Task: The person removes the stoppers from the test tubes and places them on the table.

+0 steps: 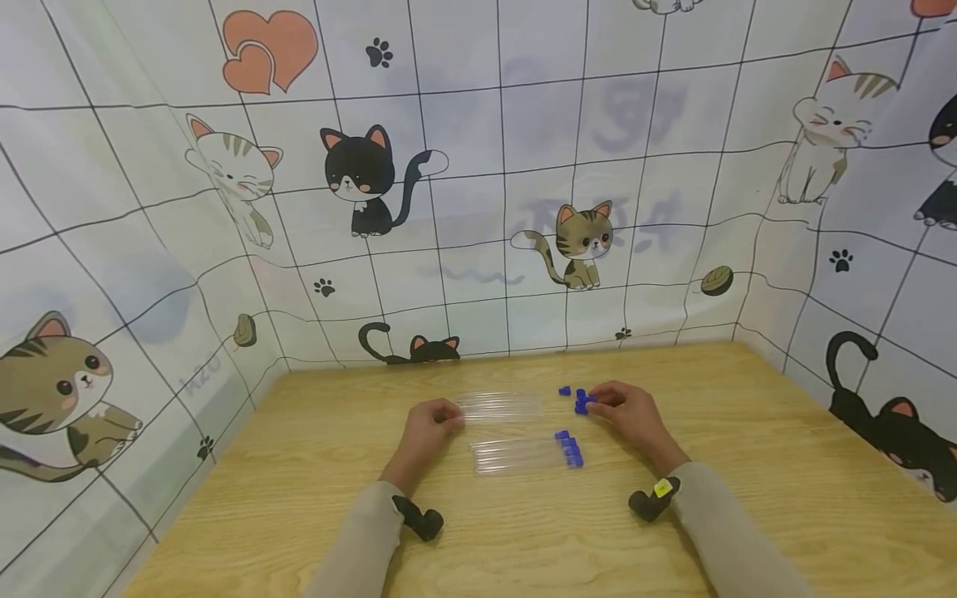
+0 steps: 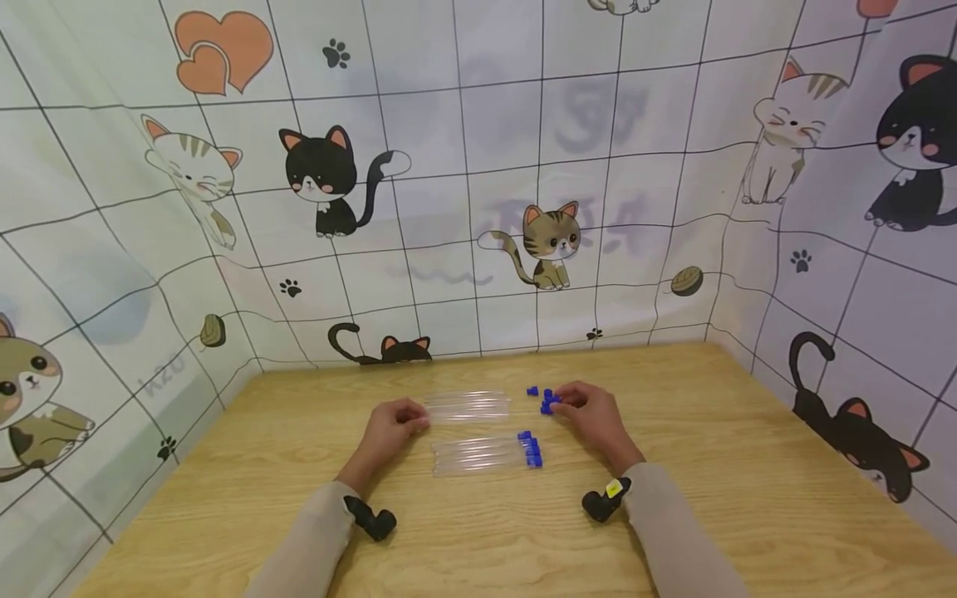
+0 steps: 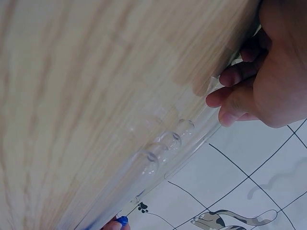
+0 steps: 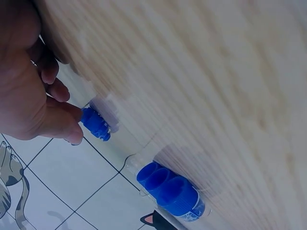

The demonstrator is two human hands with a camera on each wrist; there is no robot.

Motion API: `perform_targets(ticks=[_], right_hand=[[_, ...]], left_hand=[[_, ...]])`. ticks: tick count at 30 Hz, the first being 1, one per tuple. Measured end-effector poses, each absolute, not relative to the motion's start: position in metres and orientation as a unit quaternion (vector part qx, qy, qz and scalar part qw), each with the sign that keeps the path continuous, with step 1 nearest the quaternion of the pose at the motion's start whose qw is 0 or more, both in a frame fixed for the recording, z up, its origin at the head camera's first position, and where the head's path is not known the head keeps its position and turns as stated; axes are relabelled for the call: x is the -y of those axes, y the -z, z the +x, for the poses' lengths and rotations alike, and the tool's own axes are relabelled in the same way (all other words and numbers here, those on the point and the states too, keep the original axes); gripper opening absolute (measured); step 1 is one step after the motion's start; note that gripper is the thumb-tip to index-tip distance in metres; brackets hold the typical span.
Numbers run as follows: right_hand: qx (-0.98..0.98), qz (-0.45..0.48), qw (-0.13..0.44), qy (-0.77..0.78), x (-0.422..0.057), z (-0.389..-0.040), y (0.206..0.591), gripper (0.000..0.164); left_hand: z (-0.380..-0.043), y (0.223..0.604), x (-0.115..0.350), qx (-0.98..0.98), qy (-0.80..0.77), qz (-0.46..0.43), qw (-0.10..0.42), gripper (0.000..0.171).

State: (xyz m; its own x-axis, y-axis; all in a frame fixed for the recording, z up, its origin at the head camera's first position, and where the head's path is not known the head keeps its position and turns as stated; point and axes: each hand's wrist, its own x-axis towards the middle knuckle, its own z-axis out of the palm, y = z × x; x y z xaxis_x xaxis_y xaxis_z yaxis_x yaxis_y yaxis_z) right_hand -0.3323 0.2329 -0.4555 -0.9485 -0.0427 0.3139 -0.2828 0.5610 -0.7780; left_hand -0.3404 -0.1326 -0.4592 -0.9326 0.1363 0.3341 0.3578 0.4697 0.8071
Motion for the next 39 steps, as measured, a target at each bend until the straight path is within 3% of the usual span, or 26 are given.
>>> perform_targets(ticks=[15,39], right_hand=[[0.884,0.112,0.136,-0.433,-0.2301,-0.3310,0.4585,0.020],[0.882,0.116,0.132,-0.436,-0.2277,-0.3305,0.4560,0.021]], left_hand=[[-0.3385,0.4631,0.1352,0.852,0.497,-0.141,0.082,0.004],[-0.3384,0.4608,0.1326,0.865,0.477,-0.136,0.079,0.009]])
